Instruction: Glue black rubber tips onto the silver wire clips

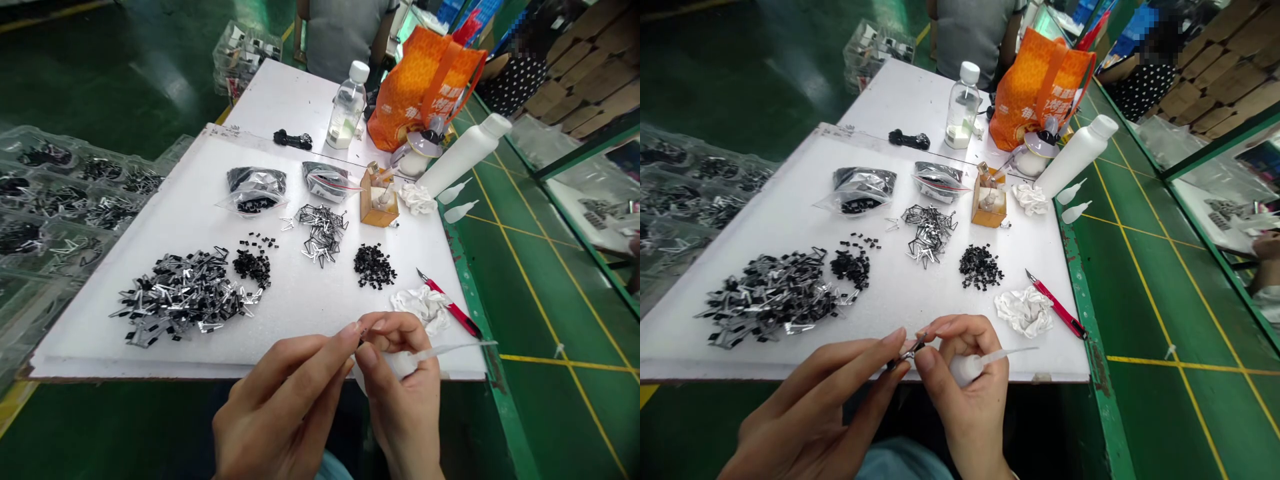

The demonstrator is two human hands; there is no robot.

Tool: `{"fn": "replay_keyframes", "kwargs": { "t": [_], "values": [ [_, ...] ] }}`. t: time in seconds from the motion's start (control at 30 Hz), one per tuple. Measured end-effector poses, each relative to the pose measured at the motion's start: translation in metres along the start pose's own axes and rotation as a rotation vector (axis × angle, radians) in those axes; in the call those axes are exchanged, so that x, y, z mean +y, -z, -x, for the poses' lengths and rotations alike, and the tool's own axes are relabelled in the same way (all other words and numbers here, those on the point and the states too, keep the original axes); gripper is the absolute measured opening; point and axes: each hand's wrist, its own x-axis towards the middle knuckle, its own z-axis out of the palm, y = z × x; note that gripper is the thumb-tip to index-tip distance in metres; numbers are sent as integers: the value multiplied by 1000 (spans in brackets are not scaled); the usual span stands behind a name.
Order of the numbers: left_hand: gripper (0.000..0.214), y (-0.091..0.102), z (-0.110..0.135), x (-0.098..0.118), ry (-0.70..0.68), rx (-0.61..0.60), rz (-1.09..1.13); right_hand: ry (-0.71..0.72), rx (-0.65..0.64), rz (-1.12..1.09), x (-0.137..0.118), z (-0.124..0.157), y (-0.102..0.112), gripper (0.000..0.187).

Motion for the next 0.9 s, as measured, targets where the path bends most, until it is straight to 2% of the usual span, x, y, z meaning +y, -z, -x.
{"fn": "replay_keyframes", "kwargs": {
  "t": [0.17,0.33,0.4,0.47,0.6,0.67,0.7,0.77,0.9],
  "values": [
    [54,-2,0,2,41,33,-12,77,17,132,0,3,0,25],
    [54,-4,1,-1,61,49,38,10,47,168,1,2,8,31],
    [54,-5,0,-1,110,68,91,-12,73,201,-3,-18,16,34],
    [54,-5,-2,-1,179,99,158,27,114,238,-10,-53,24,29],
    [47,0,-8,-1,423,59,380,163,186,340,-31,-132,33,31],
    [40,3,-11,-4,537,48,527,191,166,346,-37,-149,30,28],
    [36,4,-11,-6,580,58,597,182,126,342,-38,-148,27,28],
    [32,5,-12,-10,649,79,706,93,-1,327,-36,-130,20,29],
    [29,4,-13,-13,692,79,795,-237,-260,238,-23,-64,8,32]
  ]
}}
